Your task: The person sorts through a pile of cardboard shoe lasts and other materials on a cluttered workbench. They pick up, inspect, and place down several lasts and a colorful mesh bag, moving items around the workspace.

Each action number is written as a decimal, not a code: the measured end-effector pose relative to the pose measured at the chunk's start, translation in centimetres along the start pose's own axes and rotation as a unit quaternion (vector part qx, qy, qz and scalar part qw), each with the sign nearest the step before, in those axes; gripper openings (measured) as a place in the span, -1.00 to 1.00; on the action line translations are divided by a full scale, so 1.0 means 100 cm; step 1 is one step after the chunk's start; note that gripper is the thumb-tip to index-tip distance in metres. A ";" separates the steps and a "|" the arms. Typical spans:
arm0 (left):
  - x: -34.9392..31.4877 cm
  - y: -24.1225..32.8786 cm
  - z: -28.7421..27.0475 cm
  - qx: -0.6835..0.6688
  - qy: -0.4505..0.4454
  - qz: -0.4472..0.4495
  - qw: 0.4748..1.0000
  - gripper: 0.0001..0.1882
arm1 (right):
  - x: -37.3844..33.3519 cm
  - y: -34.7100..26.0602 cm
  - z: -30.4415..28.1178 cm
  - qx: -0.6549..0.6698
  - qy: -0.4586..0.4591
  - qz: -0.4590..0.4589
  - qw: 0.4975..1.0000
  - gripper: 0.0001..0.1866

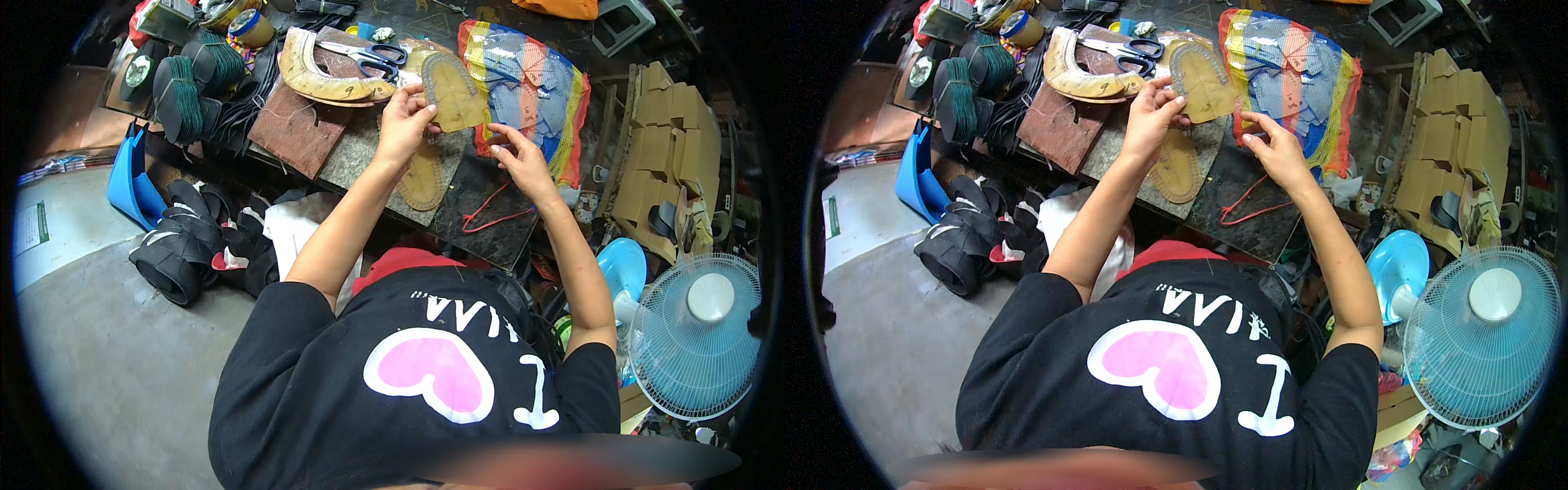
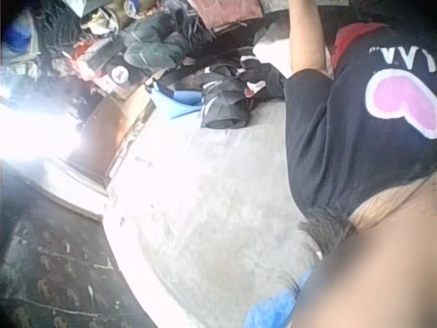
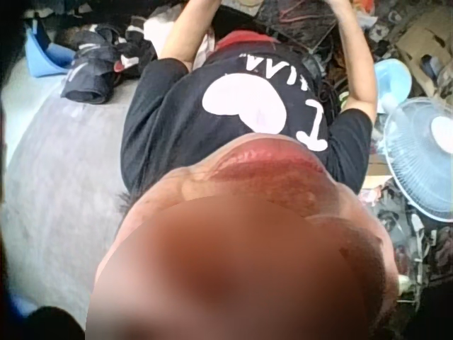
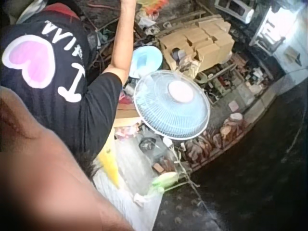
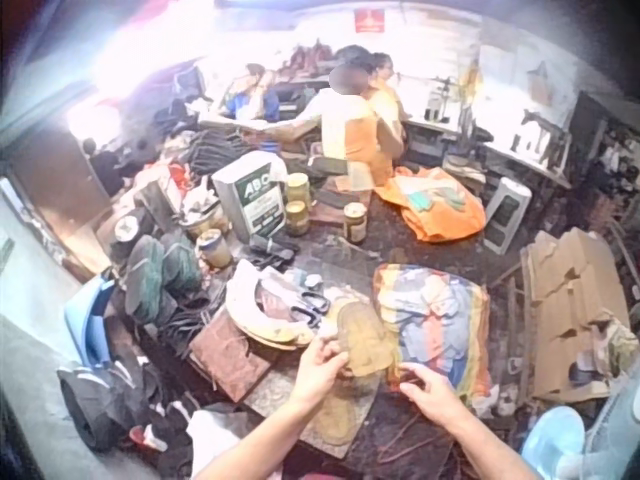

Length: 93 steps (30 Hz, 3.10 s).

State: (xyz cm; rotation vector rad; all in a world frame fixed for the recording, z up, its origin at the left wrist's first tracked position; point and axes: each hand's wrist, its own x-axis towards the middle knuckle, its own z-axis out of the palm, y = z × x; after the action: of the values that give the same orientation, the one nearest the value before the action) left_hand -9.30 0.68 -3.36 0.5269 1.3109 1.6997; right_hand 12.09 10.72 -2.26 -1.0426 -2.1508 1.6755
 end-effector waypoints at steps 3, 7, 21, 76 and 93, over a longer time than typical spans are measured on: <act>-0.001 0.000 0.000 -0.006 0.000 0.000 1.000 -0.58 | 0.005 -0.004 0.009 0.028 0.018 -0.010 0.999 -0.60; -0.001 -0.002 -0.002 -0.007 -0.004 0.003 1.000 -0.54 | 0.012 -0.008 0.017 0.120 0.019 0.038 0.992 -0.62; -0.034 0.027 -0.034 0.390 0.070 0.203 0.896 -0.83 | 0.077 -0.009 0.035 0.334 0.043 0.110 0.935 -0.82; -0.018 0.010 -0.066 -0.262 0.104 0.067 0.957 -0.72 | 0.117 -0.036 0.073 0.069 -0.006 -0.104 0.992 -0.73; -0.010 0.000 -0.059 -0.192 0.194 0.058 0.960 -0.74 | 0.110 -0.058 0.058 0.115 -0.021 -0.118 0.986 -0.72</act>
State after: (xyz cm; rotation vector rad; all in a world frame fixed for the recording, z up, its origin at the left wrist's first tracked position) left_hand -13.36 -3.31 -5.22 0.0410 1.1814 2.1696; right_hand -1.45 12.82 -1.48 -0.6662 -1.9554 1.7906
